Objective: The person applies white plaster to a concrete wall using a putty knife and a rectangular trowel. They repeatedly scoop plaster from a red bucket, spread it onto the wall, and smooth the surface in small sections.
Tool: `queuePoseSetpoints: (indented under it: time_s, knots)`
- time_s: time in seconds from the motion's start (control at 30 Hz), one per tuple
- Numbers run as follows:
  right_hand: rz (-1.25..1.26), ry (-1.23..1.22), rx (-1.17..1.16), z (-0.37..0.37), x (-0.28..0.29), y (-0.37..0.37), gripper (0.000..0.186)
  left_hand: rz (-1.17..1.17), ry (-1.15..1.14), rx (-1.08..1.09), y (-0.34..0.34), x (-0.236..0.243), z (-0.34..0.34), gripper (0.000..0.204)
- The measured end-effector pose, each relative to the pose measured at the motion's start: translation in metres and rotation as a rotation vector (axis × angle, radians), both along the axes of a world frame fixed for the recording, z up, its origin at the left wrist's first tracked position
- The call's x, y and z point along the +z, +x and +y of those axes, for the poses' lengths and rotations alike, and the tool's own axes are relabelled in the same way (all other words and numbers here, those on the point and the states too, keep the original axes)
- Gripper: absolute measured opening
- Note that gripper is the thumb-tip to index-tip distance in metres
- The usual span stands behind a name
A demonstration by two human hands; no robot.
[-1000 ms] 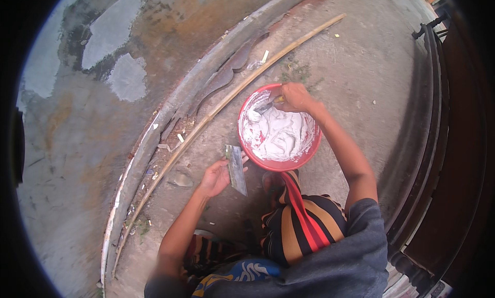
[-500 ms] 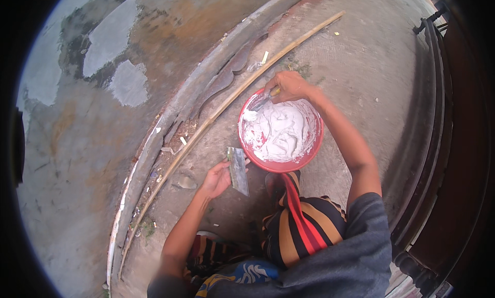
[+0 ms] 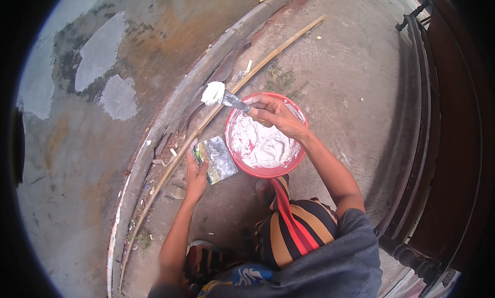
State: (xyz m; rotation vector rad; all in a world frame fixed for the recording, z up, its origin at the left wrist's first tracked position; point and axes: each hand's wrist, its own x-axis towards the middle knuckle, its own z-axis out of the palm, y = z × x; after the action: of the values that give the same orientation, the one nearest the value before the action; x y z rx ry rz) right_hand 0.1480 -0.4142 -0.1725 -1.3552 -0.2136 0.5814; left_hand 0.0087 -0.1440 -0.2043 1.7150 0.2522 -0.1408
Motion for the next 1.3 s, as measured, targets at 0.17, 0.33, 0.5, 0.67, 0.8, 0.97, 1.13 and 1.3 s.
queuePoseSetpoints:
  time_s: [0.17, 0.33, 0.5, 0.67, 0.8, 0.97, 1.13, 1.3]
  knots:
    - [-0.201, 0.059, -0.176, 0.052, 0.009, -0.027, 0.031, 0.067, -0.075, -0.099, 0.01, 0.006, -0.009, 0.034]
    - [-0.377, -0.072, -0.206, 0.078, 0.006, -0.034, 0.032, -0.006, -0.142, -0.053, 0.019, 0.023, -0.018, 0.036]
    - [-0.109, 0.179, -0.106, 0.103, 0.009, -0.046, 0.032, 0.075, -0.307, 0.159, 0.023, 0.036, -0.018, 0.046]
    - [0.325, 0.517, 0.091, 0.107, 0.008, -0.058, 0.039, -0.022, -0.458, 0.168, 0.022, 0.04, -0.016, 0.045]
    - [0.44, 0.566, 0.16, 0.116, 0.0, -0.059, 0.043, -0.036, -0.412, 0.189, 0.021, 0.049, -0.009, 0.043]
    - [0.433, 0.482, 0.168, 0.127, -0.003, -0.061, 0.044, -0.02, -0.436, 0.178, 0.022, 0.045, 0.005, 0.037]
    - [0.392, 0.476, 0.228, 0.133, -0.015, -0.064, 0.044, -0.047, -0.349, 0.148, 0.022, 0.04, 0.016, 0.03]
    - [0.33, 0.407, 0.277, 0.151, -0.016, -0.067, 0.041, -0.044, -0.361, 0.26, 0.013, 0.033, 0.032, 0.027]
